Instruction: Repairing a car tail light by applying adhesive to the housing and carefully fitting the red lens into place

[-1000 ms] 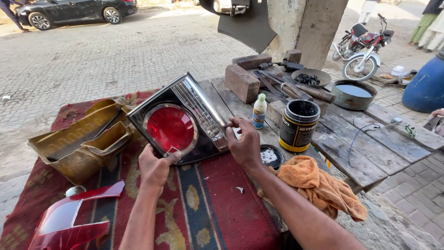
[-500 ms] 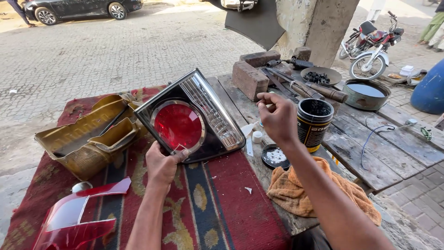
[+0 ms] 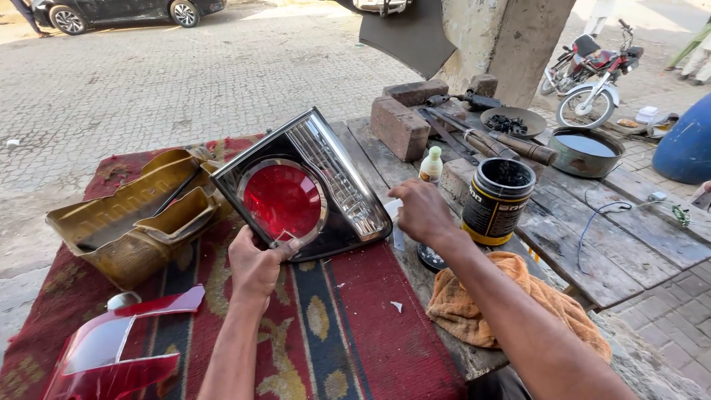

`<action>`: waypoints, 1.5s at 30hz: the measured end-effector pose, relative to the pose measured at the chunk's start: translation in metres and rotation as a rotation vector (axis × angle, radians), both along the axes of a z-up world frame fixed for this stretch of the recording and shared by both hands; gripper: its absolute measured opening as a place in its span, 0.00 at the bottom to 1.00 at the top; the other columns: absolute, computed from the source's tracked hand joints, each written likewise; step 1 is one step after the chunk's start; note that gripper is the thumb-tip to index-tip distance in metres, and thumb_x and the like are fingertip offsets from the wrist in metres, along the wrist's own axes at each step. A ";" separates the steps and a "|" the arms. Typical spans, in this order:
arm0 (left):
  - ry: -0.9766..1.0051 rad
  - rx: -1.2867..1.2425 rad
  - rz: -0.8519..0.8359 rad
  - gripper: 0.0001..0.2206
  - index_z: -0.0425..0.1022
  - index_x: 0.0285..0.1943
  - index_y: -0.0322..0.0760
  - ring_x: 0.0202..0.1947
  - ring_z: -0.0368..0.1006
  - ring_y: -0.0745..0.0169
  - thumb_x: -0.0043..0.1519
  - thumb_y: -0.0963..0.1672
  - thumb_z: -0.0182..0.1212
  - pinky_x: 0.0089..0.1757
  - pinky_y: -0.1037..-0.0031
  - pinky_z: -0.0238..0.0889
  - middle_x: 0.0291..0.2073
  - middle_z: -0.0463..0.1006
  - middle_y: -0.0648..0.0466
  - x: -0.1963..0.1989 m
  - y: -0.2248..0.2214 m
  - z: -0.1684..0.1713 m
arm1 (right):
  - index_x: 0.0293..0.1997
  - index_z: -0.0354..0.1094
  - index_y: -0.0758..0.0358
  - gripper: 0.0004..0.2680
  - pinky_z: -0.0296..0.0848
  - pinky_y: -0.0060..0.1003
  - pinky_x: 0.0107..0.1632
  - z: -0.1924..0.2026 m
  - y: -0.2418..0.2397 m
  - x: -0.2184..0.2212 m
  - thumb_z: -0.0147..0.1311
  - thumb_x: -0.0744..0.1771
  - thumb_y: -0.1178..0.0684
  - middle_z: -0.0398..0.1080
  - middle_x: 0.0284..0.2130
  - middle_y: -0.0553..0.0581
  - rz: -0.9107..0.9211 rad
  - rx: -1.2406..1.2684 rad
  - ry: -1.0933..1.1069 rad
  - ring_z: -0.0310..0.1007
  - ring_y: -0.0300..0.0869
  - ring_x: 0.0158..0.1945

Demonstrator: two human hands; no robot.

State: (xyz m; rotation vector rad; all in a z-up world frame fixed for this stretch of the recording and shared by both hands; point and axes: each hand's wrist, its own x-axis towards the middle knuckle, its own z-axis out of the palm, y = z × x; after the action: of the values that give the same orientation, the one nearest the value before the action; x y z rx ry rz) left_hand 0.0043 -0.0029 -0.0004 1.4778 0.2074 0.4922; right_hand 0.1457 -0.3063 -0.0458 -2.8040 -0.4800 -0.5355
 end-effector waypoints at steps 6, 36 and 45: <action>0.002 -0.021 -0.006 0.21 0.75 0.38 0.29 0.26 0.74 0.62 0.38 0.35 0.82 0.30 0.72 0.74 0.25 0.78 0.45 -0.001 0.001 0.002 | 0.47 0.76 0.59 0.13 0.58 0.47 0.68 0.031 0.025 -0.029 0.55 0.59 0.64 0.77 0.46 0.58 0.140 -0.103 -0.007 0.69 0.52 0.63; 0.034 -0.011 0.009 0.21 0.76 0.38 0.27 0.28 0.73 0.59 0.38 0.35 0.82 0.33 0.70 0.72 0.26 0.78 0.43 -0.005 0.001 0.006 | 0.50 0.74 0.46 0.17 0.70 0.47 0.51 0.005 0.017 0.001 0.54 0.60 0.62 0.76 0.39 0.54 0.147 -0.092 -0.050 0.71 0.55 0.50; 0.031 -0.028 -0.001 0.20 0.76 0.37 0.27 0.27 0.72 0.60 0.38 0.35 0.82 0.31 0.71 0.71 0.25 0.78 0.44 -0.007 -0.002 0.010 | 0.62 0.65 0.57 0.19 0.71 0.56 0.57 0.030 0.020 -0.016 0.53 0.63 0.59 0.71 0.55 0.64 0.160 0.205 0.051 0.70 0.61 0.59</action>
State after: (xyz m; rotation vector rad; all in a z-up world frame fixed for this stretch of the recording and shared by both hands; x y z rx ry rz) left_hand -0.0031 -0.0048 0.0099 1.4586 0.2373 0.4646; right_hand 0.1295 -0.2866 -0.0163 -2.5517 -0.5964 -0.4503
